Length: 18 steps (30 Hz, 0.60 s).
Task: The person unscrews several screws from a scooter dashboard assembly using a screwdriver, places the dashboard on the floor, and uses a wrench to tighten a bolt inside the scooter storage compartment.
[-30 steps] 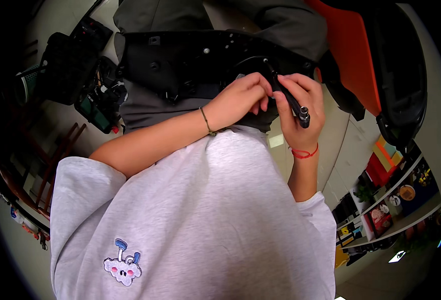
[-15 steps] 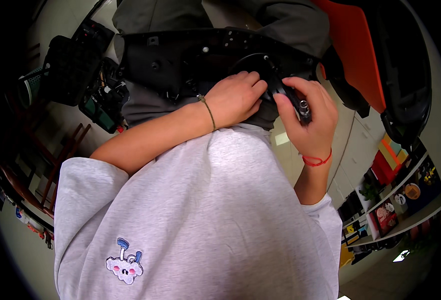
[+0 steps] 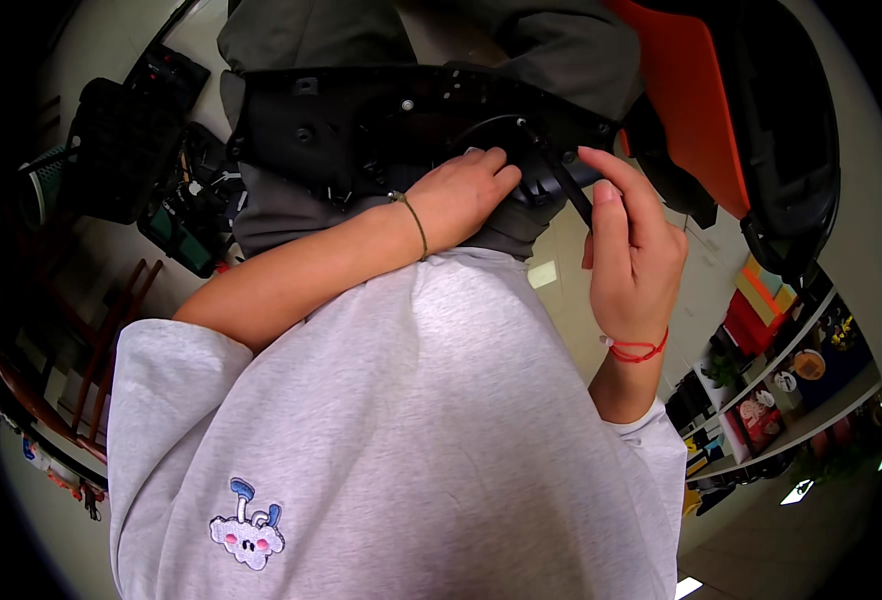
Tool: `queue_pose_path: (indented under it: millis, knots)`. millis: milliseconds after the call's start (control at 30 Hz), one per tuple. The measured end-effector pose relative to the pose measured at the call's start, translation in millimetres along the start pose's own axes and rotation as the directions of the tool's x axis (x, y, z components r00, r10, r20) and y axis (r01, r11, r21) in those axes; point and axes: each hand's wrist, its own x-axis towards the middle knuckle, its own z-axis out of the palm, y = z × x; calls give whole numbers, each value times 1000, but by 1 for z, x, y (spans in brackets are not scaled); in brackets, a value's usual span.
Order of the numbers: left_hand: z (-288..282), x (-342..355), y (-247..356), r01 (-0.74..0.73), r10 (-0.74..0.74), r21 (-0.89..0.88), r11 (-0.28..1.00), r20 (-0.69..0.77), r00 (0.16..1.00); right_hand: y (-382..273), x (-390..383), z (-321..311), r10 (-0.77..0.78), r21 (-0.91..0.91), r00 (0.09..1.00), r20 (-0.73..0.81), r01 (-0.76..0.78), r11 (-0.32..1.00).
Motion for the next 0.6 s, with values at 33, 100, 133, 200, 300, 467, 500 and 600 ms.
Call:
queue_pose_path:
  millis: [33,100,133,200,300,467,500,600]
  knots:
    - [0,0,0,3,-3,-4,1000,6,1000,-1,1,0,32,26,999,-2,-32,999]
    - [0,-1,-1,2,-2,-5,1000,6,1000,-4,1,0,114,124,993,1,-114,986]
    - [0,-2,-2,-1,1,-4,1000,-1,1000,-7,1,0,165,193,986,8,-163,967]
    - [1,-2,-2,-10,10,-3,1000,-9,1000,-7,-1,2,189,240,982,12,-186,953]
    - [-3,-1,2,-48,48,-2,999,-1,999,-1,-3,7,57,46,998,-2,-57,997]
    - [-42,-19,31,-84,88,-99,992,37,995,19,4,18,-278,-3,948,-157,281,960]
    - [-50,-21,35,-57,65,-130,990,54,996,21,4,19,-275,53,935,-225,294,954]
    - [-63,-27,39,9,3,-150,989,75,997,20,1,11,-279,155,881,-381,359,920]
